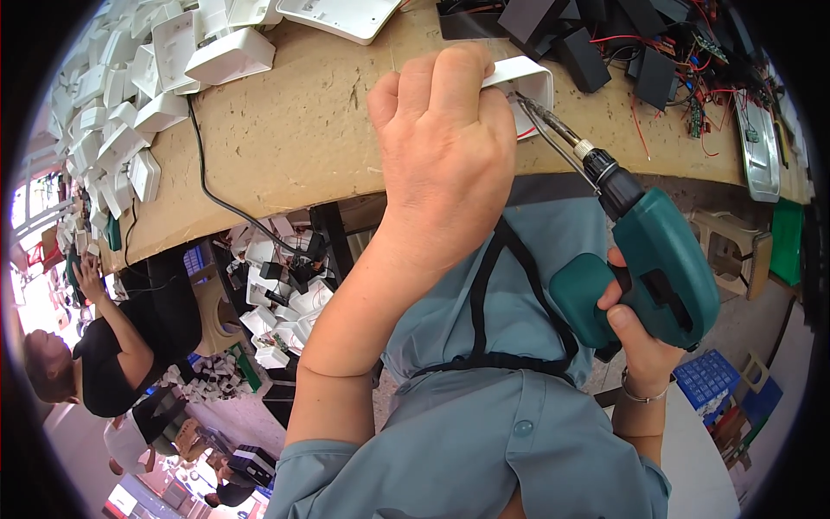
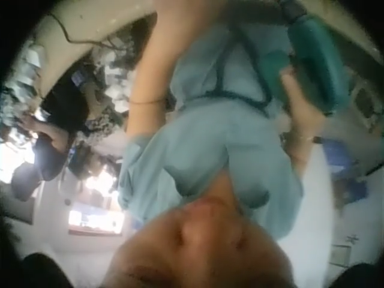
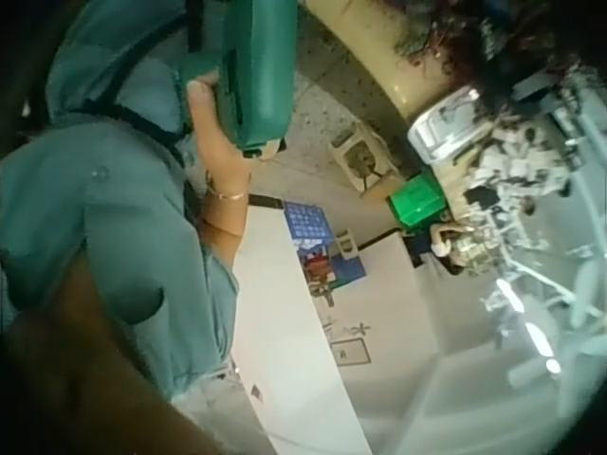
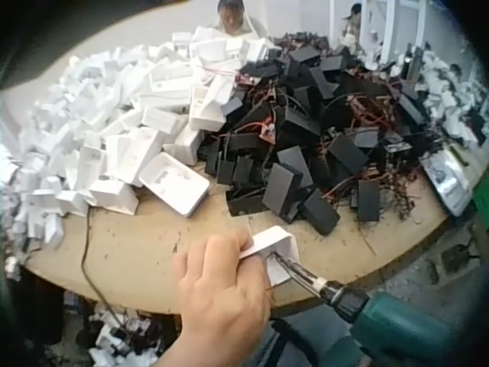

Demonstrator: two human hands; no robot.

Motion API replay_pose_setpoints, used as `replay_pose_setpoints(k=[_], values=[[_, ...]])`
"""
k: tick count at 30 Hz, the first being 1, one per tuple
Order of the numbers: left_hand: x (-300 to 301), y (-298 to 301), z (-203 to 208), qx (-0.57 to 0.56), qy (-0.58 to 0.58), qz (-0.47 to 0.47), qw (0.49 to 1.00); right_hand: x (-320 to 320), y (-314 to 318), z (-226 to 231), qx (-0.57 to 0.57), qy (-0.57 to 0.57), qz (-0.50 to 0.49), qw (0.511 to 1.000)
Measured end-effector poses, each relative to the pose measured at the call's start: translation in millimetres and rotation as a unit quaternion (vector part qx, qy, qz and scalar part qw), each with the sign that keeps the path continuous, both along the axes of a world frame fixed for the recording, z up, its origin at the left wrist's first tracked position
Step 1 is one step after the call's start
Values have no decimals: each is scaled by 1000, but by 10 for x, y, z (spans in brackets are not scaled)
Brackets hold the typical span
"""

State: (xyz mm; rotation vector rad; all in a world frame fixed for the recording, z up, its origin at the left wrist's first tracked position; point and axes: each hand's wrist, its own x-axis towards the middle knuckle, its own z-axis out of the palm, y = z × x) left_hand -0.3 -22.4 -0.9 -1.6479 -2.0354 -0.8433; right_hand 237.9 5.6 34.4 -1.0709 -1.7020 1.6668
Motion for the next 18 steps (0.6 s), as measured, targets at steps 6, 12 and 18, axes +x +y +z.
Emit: replay_pose_setpoints(k=[6, 12, 18], values=[[1, 0, 1, 5, 0, 0, 1000, -26, 23, 46, -16, -20, 23, 999], [-2, 1, 0, 7, -6, -2, 1000, -27, 27, 69, -49, -33, 23, 998], [-14, 6, -10, 14, -5, -6, 1000, -39, 31, 41, -25, -29, 20, 999]])
